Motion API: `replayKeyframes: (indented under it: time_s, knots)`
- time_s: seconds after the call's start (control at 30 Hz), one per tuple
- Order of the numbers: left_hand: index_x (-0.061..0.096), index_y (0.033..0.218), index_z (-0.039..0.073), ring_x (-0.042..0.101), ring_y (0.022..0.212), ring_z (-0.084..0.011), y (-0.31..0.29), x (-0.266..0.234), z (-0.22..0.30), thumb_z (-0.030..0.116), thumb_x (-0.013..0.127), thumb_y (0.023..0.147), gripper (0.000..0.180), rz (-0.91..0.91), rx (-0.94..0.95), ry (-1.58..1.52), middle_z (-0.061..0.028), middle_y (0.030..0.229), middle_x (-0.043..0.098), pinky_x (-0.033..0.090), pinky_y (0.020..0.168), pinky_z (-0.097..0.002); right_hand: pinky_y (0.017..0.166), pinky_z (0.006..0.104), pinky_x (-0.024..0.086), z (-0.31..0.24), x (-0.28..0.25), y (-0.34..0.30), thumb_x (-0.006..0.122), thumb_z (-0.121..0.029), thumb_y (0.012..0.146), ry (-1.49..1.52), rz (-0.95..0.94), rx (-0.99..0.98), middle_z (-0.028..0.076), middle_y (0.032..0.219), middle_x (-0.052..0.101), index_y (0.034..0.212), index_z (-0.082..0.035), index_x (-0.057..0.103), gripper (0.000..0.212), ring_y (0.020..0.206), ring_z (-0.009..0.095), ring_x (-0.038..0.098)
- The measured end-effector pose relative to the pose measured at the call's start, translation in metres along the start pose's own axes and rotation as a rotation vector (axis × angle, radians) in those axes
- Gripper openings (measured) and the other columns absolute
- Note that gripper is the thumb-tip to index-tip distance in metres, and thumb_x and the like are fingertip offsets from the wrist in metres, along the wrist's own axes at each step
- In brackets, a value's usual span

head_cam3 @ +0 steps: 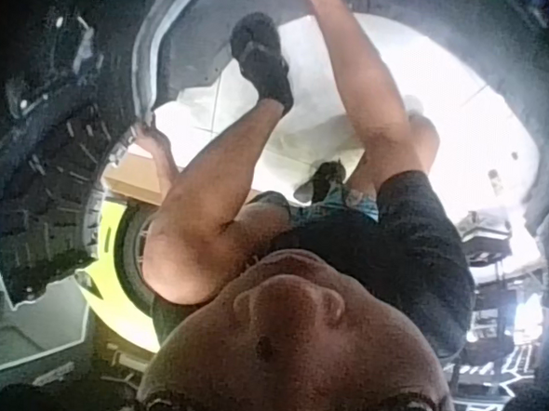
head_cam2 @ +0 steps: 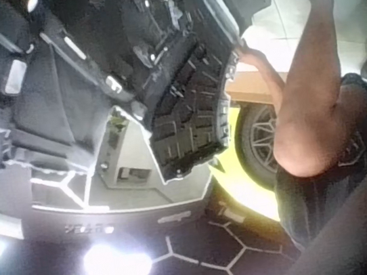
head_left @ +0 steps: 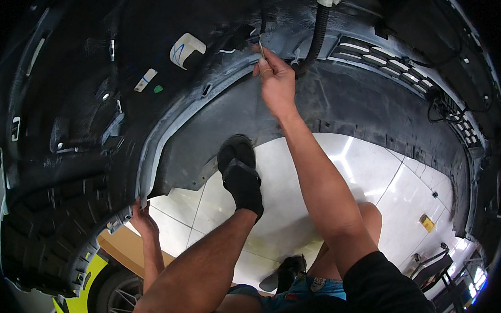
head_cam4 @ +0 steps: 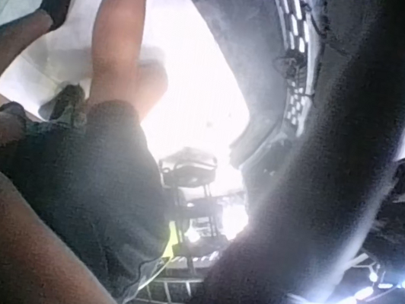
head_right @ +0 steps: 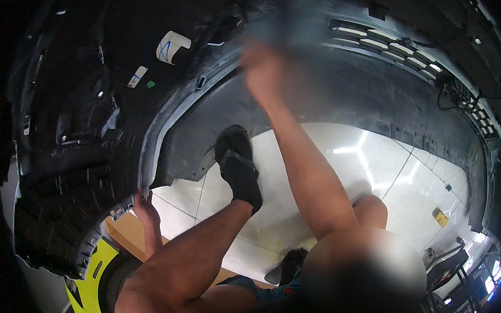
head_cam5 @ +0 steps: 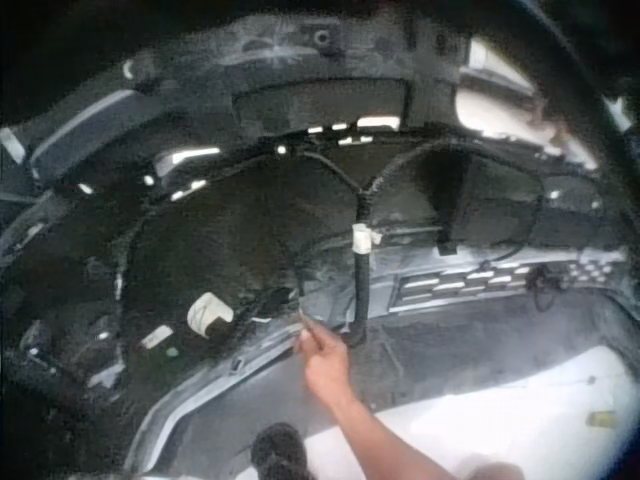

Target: The person positions a black car bumper against the front of a lime-green car and uses a screwdriver to fasten it in place. The person works along the bumper's edge, securing multiple fasteners while seated on the floor.

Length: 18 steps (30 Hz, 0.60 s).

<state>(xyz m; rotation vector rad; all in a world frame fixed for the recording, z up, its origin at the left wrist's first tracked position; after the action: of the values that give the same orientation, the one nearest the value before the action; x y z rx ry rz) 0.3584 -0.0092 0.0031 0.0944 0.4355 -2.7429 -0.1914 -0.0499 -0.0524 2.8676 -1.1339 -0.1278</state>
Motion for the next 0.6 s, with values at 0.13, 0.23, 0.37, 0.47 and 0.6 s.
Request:
replayKeyframes:
  time_s: [0.13, 0.23, 0.37, 0.47, 0.6]
  knots:
    - [0.055, 0.124, 0.002, 0.062, 0.105, -0.0206, 0.000, 0.003, -0.001, 0.008, 0.066, 0.090, 0.037, -0.011, 0.036, 0.003, -0.0085, 0.123, 0.060, 0.053, 0.085, -0.0379, 0.061, 0.0196, 0.035, 0.005, -0.004, 0.003, 0.053, -0.008, 0.099, -0.078, 0.001, -0.033, -0.003, 0.077, 0.056, 0.126, -0.008, 0.067, 0.030, 0.067, 0.004, 0.041]
    - [0.054, 0.126, 0.002, 0.061, 0.106, -0.0207, -0.001, 0.005, 0.001, 0.008, 0.066, 0.090, 0.038, -0.032, 0.046, -0.003, -0.0090, 0.124, 0.060, 0.054, 0.085, -0.0375, 0.062, 0.0197, 0.035, 0.004, -0.002, 0.003, 0.053, -0.007, 0.099, -0.118, 0.005, -0.060, -0.003, 0.077, 0.056, 0.126, -0.007, 0.067, 0.030, 0.067, 0.004, 0.042]
    - [0.056, 0.124, 0.002, 0.062, 0.106, -0.0206, -0.007, 0.013, 0.006, 0.008, 0.066, 0.090, 0.036, -0.031, 0.051, -0.021, -0.0092, 0.123, 0.060, 0.054, 0.085, -0.0371, 0.062, 0.0200, 0.036, 0.000, -0.002, 0.001, 0.053, -0.006, 0.099, -0.157, 0.016, -0.054, -0.003, 0.076, 0.056, 0.127, -0.007, 0.066, 0.031, 0.068, 0.004, 0.043]
    - [0.057, 0.122, 0.001, 0.062, 0.105, -0.0206, -0.014, 0.024, 0.012, 0.008, 0.066, 0.089, 0.035, -0.012, 0.060, -0.019, -0.0092, 0.122, 0.061, 0.054, 0.084, -0.0368, 0.063, 0.0203, 0.037, -0.003, -0.002, 0.000, 0.053, -0.006, 0.099, -0.194, 0.024, -0.063, -0.003, 0.077, 0.057, 0.127, -0.006, 0.066, 0.031, 0.069, 0.004, 0.044]
    - [0.053, 0.130, 0.003, 0.058, 0.114, -0.0227, -0.011, 0.019, 0.012, 0.013, 0.066, 0.089, 0.044, -0.034, 0.078, 0.070, -0.0104, 0.129, 0.057, 0.051, 0.091, -0.0397, 0.063, 0.0210, 0.038, -0.001, 0.003, 0.001, 0.053, -0.004, 0.098, -0.189, 0.073, -0.074, -0.002, 0.077, 0.057, 0.126, -0.004, 0.066, 0.031, 0.069, 0.004, 0.045]
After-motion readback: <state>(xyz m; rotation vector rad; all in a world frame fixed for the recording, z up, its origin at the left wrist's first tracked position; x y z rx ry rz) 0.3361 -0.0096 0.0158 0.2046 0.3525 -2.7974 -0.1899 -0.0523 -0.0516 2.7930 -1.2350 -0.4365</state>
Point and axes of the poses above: each hand's wrist, its own y-axis towards the middle knuckle, its own x-axis out of the palm, z = x × y, the point moved 3 cm from there along y, towards the middle knuckle
